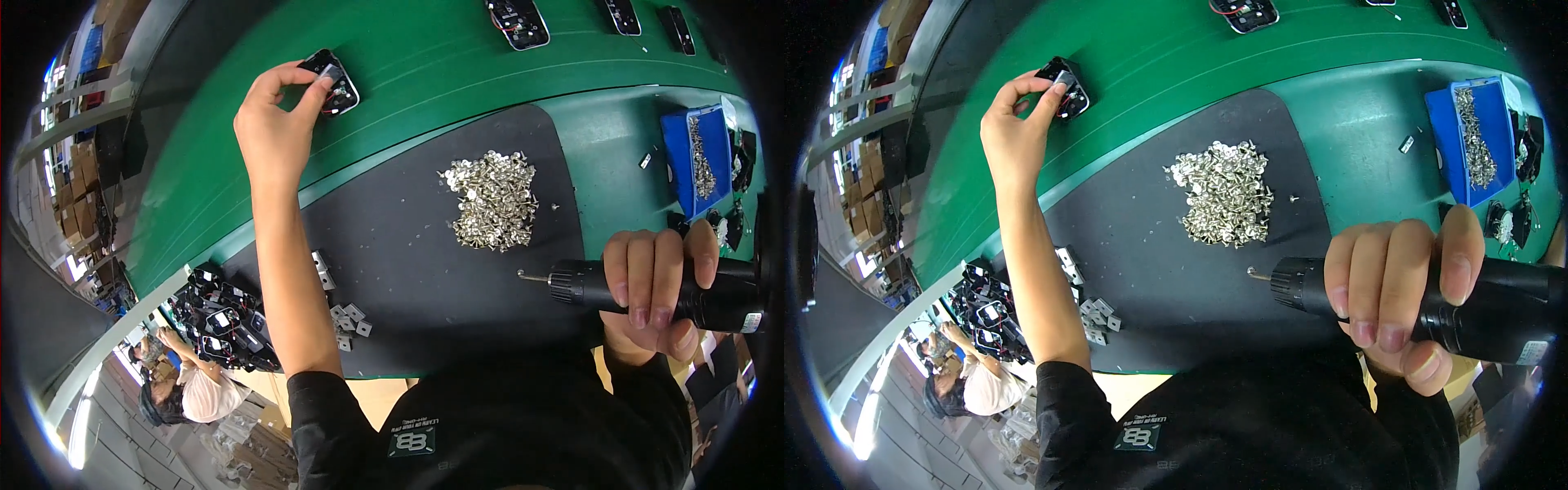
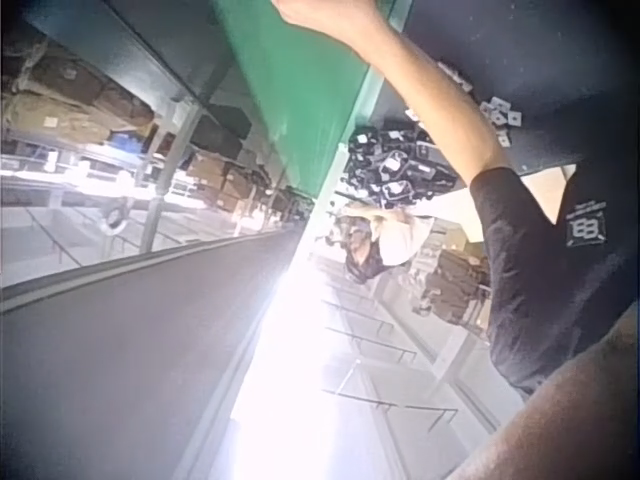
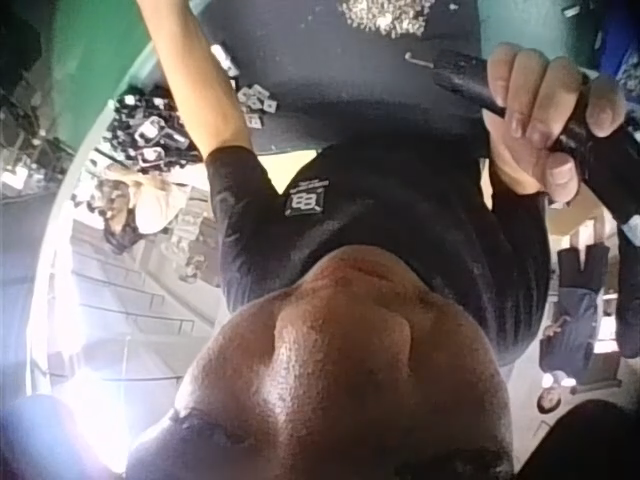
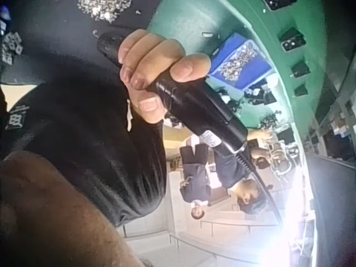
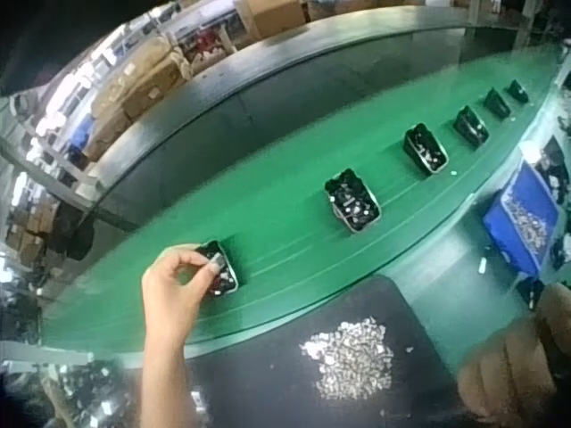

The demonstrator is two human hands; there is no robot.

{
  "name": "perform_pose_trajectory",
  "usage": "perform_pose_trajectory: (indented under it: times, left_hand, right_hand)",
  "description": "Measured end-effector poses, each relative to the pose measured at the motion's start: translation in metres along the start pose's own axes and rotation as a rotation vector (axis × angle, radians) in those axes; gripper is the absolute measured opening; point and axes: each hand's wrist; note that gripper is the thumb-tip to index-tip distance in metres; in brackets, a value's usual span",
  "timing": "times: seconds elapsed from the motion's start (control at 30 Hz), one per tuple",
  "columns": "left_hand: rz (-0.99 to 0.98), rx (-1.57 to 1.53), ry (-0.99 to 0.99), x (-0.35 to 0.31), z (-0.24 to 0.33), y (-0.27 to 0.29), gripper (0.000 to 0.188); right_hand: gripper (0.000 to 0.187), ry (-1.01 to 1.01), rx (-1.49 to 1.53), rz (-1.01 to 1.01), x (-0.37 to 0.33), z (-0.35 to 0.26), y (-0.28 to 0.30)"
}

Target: The person assembles small electronic components, including a circuit board and screws, into an electronic housing using an electric screwdriver.

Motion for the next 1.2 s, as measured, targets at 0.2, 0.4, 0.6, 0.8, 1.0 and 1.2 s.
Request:
perform_pose_trajectory:
  times: [0.2,0.4,0.6,0.8,1.0,1.2]
  left_hand:
    - [-0.113,-0.507,0.234,-0.002,-0.006,-0.002,0.025]
    - [-0.047,-0.488,0.245,-0.077,0.039,0.034,0.022]
    - [-0.362,-0.210,0.115,-0.161,0.059,0.033,0.034]
    - [-0.179,-0.208,-0.201,-0.167,0.078,0.031,0.045]
    - [-0.072,-0.197,-0.291,-0.186,0.113,0.024,0.035]
    - [0.002,-0.274,-0.319,-0.193,0.116,0.023,0.022]
  right_hand:
    - [0.042,-0.001,0.020,-0.010,-0.001,0.001,0.003]
    - [0.039,-0.030,-0.008,0.031,0.002,0.000,0.001]
    - [0.041,-0.160,0.011,-0.056,0.006,-0.014,-0.002]
    - [0.042,-0.028,0.095,-0.059,-0.002,-0.004,-0.019]
    - [0.042,-0.156,0.186,-0.178,0.005,-0.009,-0.033]
    - [0.043,-0.176,0.212,-0.098,-0.006,-0.011,-0.043]
Point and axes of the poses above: each hand's wrist, its own x-axis towards the middle knuckle, its own y-axis out of the back of the hand, z = x × y, and after that the axes turned 4 degrees about x, right-handed
